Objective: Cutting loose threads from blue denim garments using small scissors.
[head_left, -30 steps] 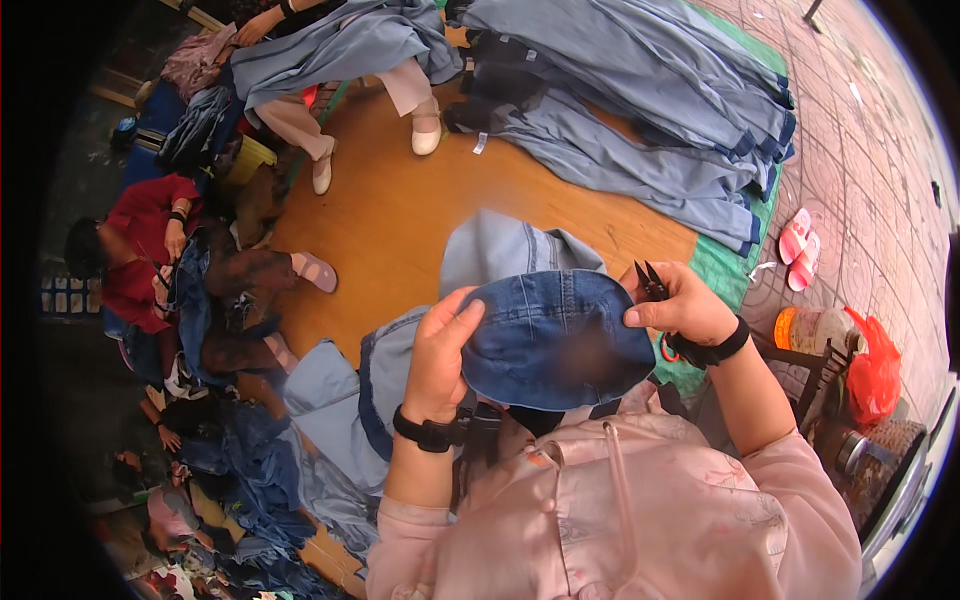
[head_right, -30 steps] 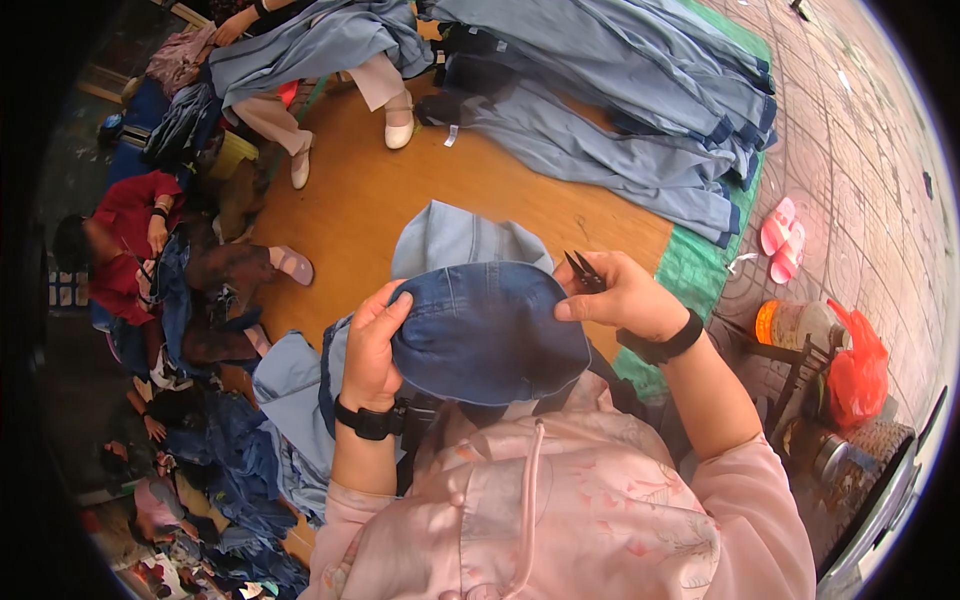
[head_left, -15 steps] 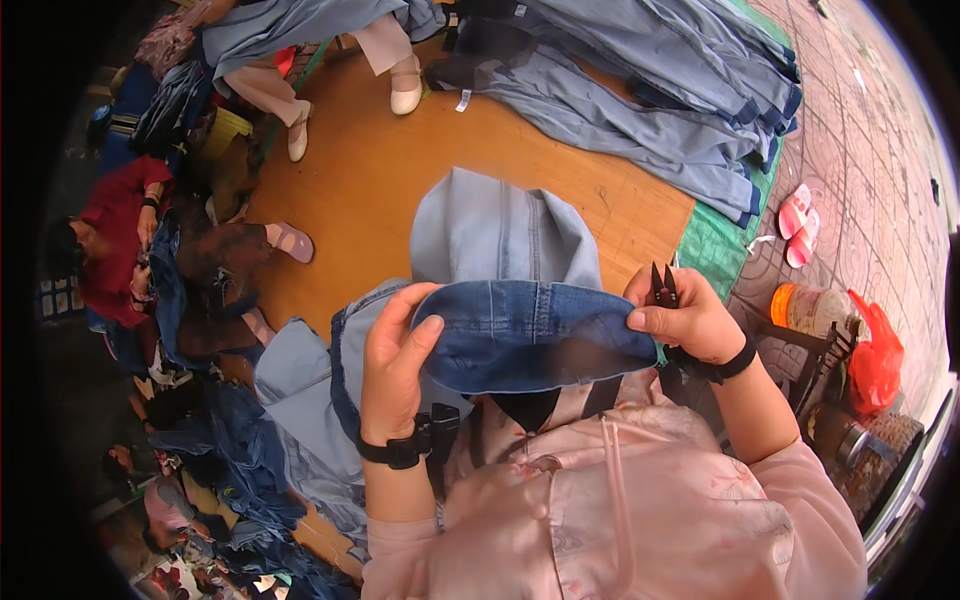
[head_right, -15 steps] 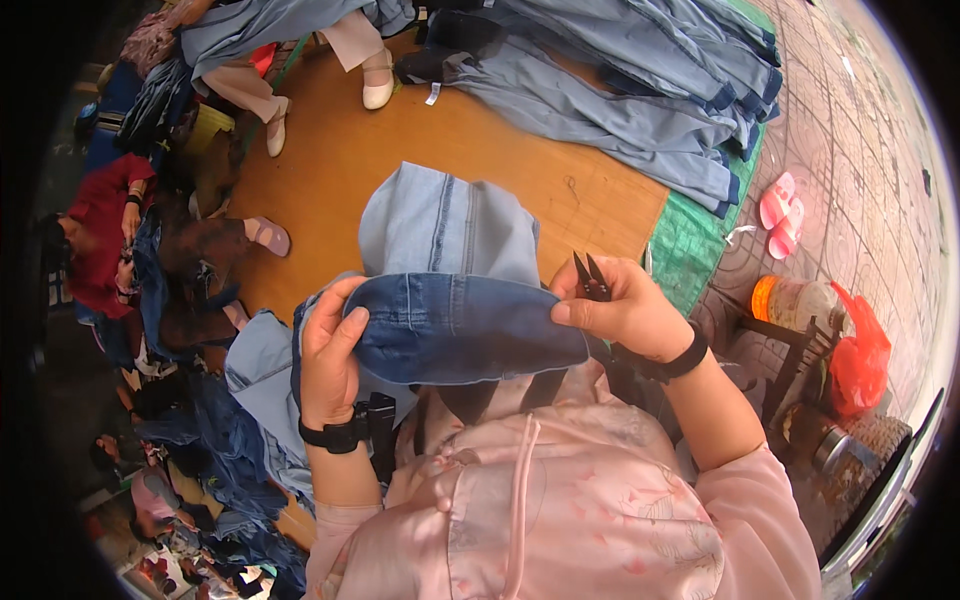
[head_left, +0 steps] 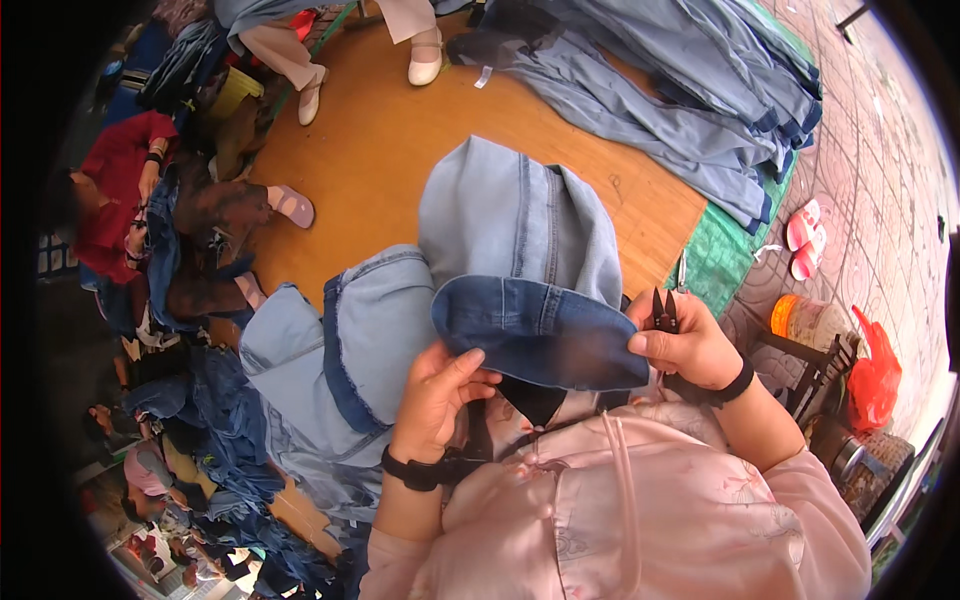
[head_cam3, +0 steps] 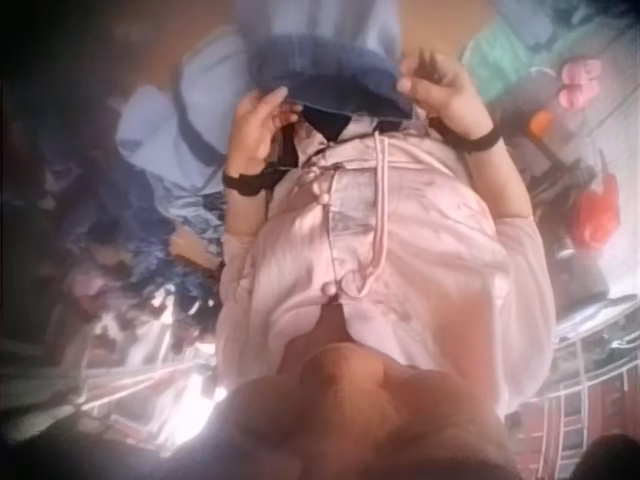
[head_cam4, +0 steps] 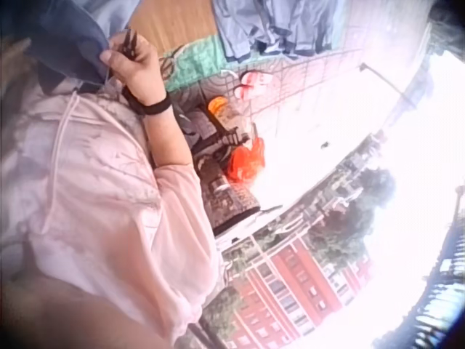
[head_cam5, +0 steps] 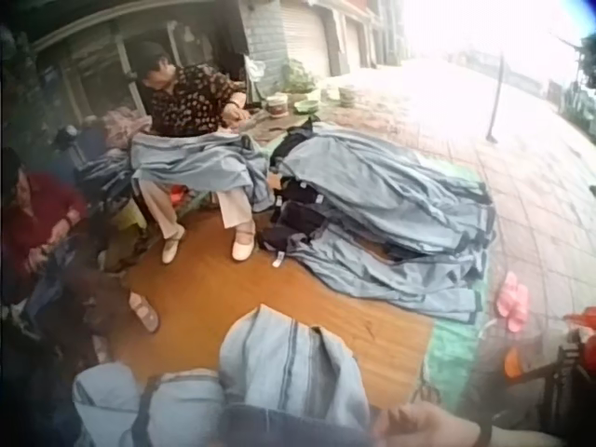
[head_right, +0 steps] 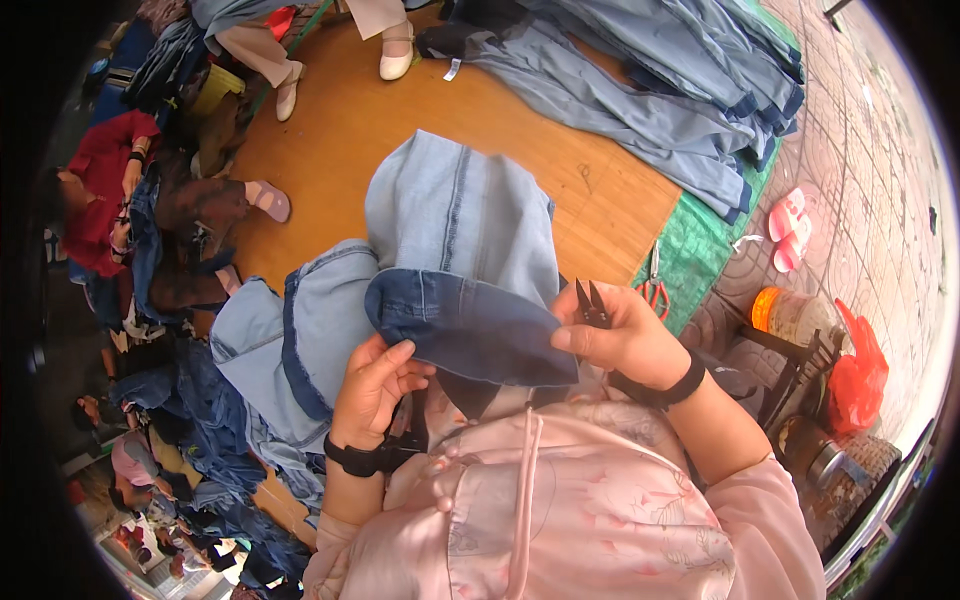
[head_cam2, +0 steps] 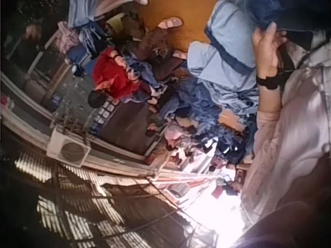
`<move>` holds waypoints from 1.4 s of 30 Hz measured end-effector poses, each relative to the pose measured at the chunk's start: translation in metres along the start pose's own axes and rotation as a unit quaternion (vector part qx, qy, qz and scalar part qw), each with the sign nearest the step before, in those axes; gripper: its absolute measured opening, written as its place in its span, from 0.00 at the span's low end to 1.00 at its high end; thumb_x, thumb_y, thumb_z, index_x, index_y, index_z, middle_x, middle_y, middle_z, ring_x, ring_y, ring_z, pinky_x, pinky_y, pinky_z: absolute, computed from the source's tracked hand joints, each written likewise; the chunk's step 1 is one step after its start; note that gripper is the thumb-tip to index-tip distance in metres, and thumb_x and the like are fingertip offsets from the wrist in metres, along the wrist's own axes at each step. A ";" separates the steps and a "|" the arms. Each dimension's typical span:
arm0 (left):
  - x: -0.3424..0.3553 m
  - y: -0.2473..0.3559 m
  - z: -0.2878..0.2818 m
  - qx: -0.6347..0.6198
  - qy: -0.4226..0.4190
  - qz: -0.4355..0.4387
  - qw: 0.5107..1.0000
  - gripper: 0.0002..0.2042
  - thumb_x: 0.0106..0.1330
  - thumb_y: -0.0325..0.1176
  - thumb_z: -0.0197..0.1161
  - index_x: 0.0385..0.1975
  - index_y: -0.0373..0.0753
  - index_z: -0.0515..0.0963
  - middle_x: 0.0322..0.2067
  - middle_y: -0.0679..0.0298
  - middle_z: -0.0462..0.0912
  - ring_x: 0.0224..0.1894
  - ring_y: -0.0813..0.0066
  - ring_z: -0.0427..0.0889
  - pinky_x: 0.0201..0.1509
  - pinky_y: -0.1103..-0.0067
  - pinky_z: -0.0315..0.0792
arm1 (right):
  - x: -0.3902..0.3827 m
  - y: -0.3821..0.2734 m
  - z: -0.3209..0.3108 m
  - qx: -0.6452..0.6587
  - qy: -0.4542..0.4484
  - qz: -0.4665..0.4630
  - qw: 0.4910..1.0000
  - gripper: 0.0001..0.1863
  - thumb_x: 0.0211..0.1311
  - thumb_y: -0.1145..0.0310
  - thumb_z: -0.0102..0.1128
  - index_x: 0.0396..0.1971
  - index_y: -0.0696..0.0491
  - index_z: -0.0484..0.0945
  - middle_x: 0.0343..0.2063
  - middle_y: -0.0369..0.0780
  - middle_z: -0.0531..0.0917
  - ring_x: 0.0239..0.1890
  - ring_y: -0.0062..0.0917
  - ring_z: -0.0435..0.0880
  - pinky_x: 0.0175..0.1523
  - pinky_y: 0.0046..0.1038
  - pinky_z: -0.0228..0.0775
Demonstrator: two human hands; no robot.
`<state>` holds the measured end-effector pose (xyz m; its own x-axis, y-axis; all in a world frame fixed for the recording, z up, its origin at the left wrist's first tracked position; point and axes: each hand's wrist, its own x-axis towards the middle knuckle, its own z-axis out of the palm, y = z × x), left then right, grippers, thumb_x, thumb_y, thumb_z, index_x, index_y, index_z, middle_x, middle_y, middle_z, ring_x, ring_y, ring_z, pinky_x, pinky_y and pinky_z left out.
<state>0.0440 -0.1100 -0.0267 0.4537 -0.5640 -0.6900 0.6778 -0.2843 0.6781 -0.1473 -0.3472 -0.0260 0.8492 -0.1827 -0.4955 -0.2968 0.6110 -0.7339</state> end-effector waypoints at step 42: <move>0.012 0.005 0.024 -0.249 -0.187 0.142 0.940 0.16 0.70 0.28 0.54 0.57 0.36 0.69 0.56 0.59 0.75 0.58 0.64 0.74 0.64 0.64 0.67 | 0.052 0.001 -0.005 0.202 0.037 -0.007 0.979 0.03 0.64 0.73 0.54 0.35 0.54 0.71 0.17 0.30 0.65 0.12 0.14 0.58 0.17 0.21 0.49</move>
<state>0.0388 -0.1362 -0.0255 0.4860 -0.8213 -0.2987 0.7889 0.2652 0.5544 -0.1059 -0.3597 -0.0545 0.8139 -0.2382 -0.5299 -0.0762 0.8605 -0.5038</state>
